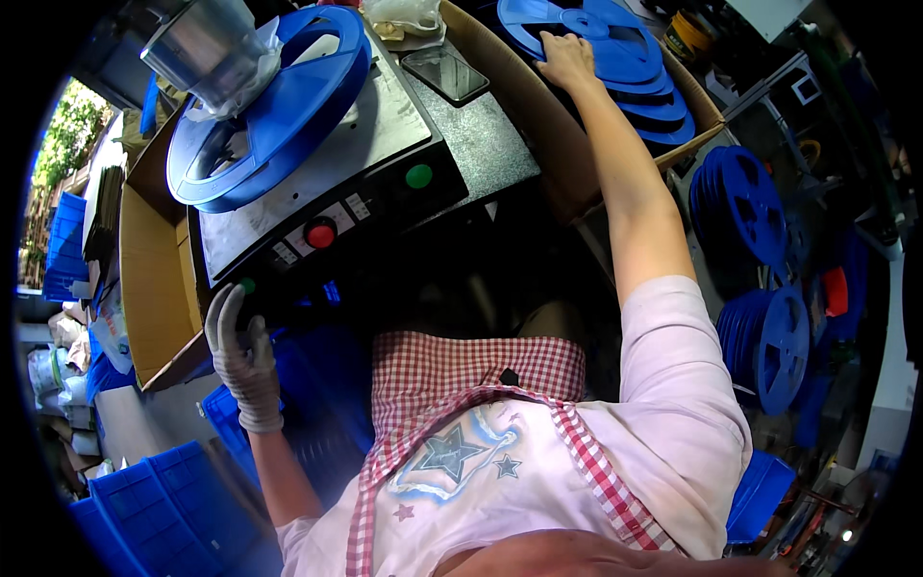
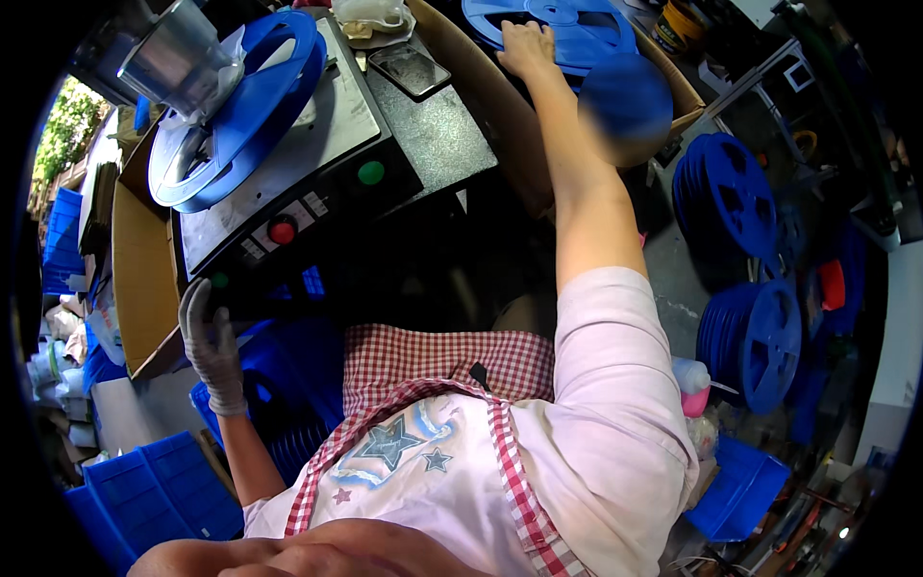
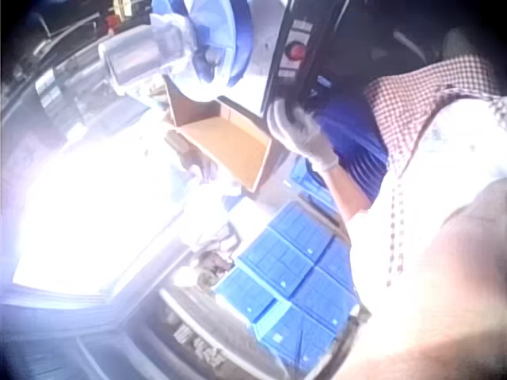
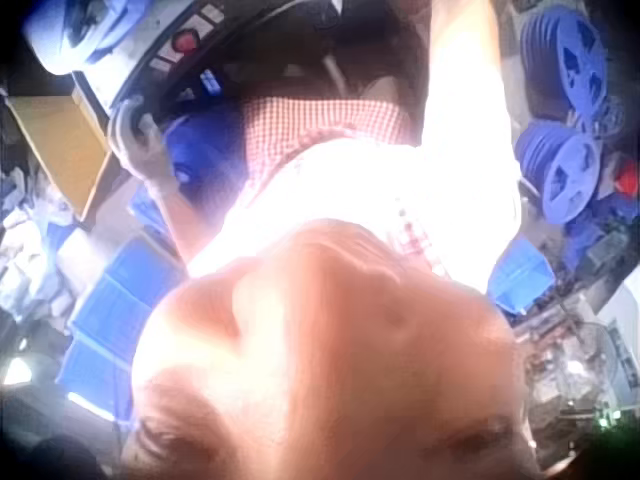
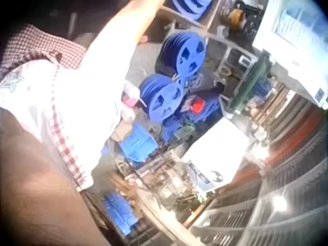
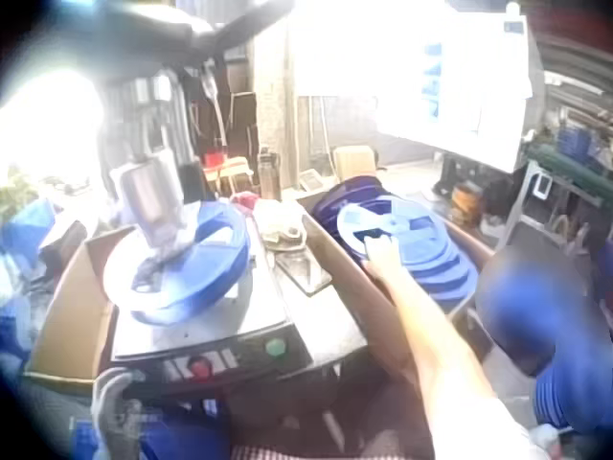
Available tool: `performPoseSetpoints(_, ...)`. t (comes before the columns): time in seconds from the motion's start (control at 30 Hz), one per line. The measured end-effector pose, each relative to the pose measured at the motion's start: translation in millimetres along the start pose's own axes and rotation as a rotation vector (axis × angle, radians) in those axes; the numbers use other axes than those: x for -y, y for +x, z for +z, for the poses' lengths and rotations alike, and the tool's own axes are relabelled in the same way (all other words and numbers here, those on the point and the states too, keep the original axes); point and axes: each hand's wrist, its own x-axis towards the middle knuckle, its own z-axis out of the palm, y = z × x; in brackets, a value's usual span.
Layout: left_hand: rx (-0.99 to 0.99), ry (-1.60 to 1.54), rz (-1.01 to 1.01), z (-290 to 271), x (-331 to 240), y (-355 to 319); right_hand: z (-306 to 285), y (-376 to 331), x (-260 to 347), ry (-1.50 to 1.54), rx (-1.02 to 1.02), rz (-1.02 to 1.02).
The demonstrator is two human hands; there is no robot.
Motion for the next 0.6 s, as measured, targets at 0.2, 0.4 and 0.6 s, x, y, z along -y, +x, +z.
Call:
performPoseSetpoints(0.2,0.043,0.034,0.155,-9.1,-22.9,47.9,-68.3,-40.4,-32.0,-0.049,-0.273,-0.029)
performPoseSetpoints(0.4,-0.036,0.297,0.417,8.2,2.8,118.9,-177.7,-146.6,-60.1,0.354,-0.644,0.106)
performPoseSetpoints(0.6,0.051,0.57,0.414,52.8,54.0,166.9,-244.8,-306.6,-49.0,1.229,-0.905,0.253)
